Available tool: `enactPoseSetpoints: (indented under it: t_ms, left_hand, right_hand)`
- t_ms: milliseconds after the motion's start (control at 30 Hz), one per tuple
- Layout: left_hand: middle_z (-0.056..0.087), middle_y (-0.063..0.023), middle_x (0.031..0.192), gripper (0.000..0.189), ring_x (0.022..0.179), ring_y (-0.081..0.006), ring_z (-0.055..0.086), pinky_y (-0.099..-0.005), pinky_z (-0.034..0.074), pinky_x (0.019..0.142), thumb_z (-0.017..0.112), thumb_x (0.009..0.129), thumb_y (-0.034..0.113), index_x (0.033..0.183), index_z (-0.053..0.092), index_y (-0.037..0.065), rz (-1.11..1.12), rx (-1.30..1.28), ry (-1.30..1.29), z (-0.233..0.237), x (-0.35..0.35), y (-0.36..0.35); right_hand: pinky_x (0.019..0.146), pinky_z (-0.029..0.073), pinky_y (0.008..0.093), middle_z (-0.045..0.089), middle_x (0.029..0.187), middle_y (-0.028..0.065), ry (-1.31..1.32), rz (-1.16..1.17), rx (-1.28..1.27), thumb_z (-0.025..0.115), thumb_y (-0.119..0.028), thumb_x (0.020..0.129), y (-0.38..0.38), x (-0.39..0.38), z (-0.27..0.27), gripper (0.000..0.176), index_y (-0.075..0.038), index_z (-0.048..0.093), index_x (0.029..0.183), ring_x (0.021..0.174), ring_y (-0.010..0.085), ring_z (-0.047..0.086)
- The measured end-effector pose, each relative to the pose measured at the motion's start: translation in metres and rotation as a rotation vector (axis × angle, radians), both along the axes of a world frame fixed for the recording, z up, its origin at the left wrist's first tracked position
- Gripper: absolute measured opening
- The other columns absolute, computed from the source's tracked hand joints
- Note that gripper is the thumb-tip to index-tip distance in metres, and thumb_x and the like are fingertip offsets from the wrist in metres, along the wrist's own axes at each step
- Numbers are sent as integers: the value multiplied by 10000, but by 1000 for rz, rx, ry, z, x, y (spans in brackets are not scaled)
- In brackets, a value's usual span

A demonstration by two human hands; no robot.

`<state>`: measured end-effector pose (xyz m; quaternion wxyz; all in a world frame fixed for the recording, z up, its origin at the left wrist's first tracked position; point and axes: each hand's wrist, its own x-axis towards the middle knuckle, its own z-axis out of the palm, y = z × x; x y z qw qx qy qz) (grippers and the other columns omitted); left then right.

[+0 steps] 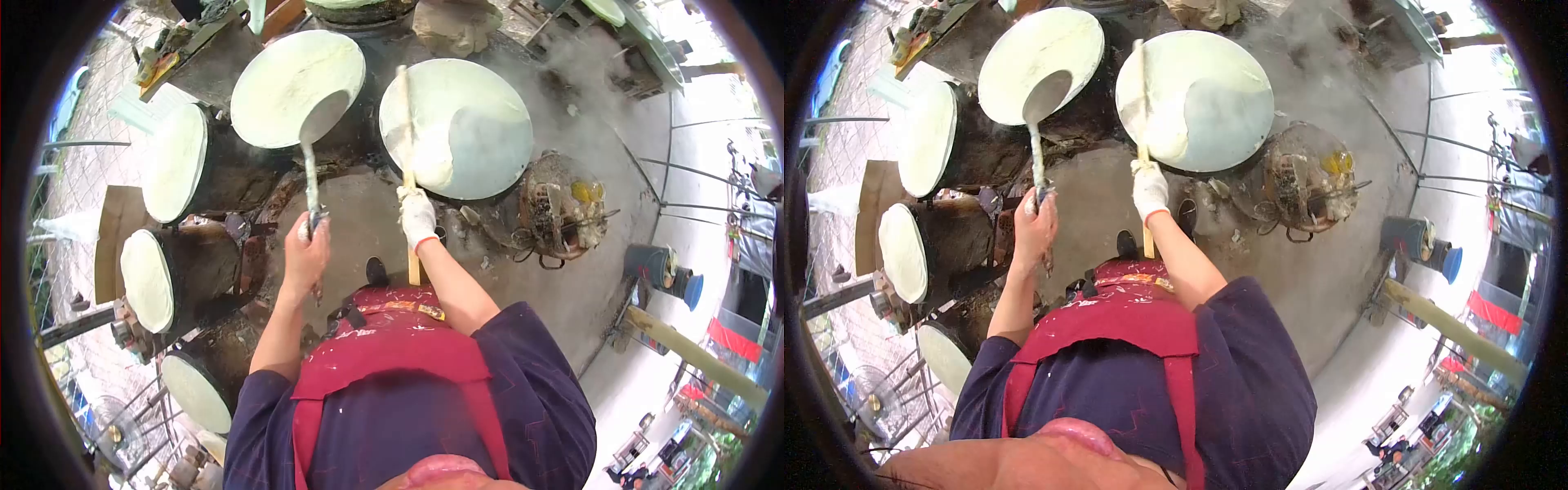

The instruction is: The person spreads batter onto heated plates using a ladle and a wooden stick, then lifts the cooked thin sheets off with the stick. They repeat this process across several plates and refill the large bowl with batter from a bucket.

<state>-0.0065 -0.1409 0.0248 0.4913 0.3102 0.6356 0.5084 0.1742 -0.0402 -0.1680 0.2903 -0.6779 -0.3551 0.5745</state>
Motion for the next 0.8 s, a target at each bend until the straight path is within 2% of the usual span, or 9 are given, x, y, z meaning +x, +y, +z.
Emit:
enactPoseSetpoints:
  t_ms: [100,167,233,300,367,433,567,667,800]
  left_hand:
    - [445,87,662,44,513,10,390,-164,291,425,508,962,82,938,533,55,60,-59,-61,-7,-25,-35]
    - [452,84,660,42,504,9,398,-162,296,416,505,963,83,937,529,60,90,-82,-88,-13,-36,-54]
    - [461,80,661,42,495,7,404,-161,301,409,503,962,81,932,527,64,109,-116,-108,-15,-44,-71]
    - [459,79,656,60,488,8,405,-159,312,400,499,966,94,918,525,71,145,-144,-77,-15,-45,-82]
    - [457,79,654,70,485,7,404,-158,317,400,498,968,103,910,522,72,183,-162,-64,-14,-42,-87]
    - [430,73,612,90,442,-8,384,-174,309,370,502,967,117,890,513,73,210,-154,-30,-15,-35,-85]
    - [394,55,566,120,392,-36,357,-203,285,331,509,962,133,867,498,61,222,-142,44,-5,-5,-71]
    - [393,51,569,139,393,-40,357,-206,281,333,509,963,142,856,497,55,219,-136,78,0,28,-57]
    - [391,50,570,155,394,-41,351,-208,274,337,503,966,146,841,498,53,216,-157,149,17,77,-40]
  right_hand:
    - [410,402,333,534,599,19,-320,-84,132,591,-428,871,-14,34,-12,341,-89,596,904,446,159,509]
    - [719,464,412,659,847,171,-355,-105,-10,550,-416,889,-17,64,11,356,-83,621,994,822,309,623]
    - [412,437,371,595,629,79,41,-295,-136,561,-402,894,-18,82,47,291,-122,570,814,472,211,562]
    - [309,367,327,542,576,21,267,-328,-154,556,-410,898,-19,84,58,288,-153,528,770,380,148,498]
    - [400,437,377,590,608,83,126,-104,27,535,-429,901,-35,73,42,321,-122,567,814,460,221,566]
    - [695,474,490,646,827,216,-589,307,267,501,-480,901,-45,76,40,408,-87,601,944,800,402,629]
    - [682,477,502,652,824,225,-668,138,100,502,-478,911,-19,141,53,410,-84,612,886,813,419,626]
    - [461,424,353,605,625,117,-275,11,57,584,-433,901,10,189,49,406,-39,618,808,486,159,562]
    - [665,471,502,645,759,221,-462,447,439,536,-437,903,-24,199,43,381,-71,622,840,773,408,627]
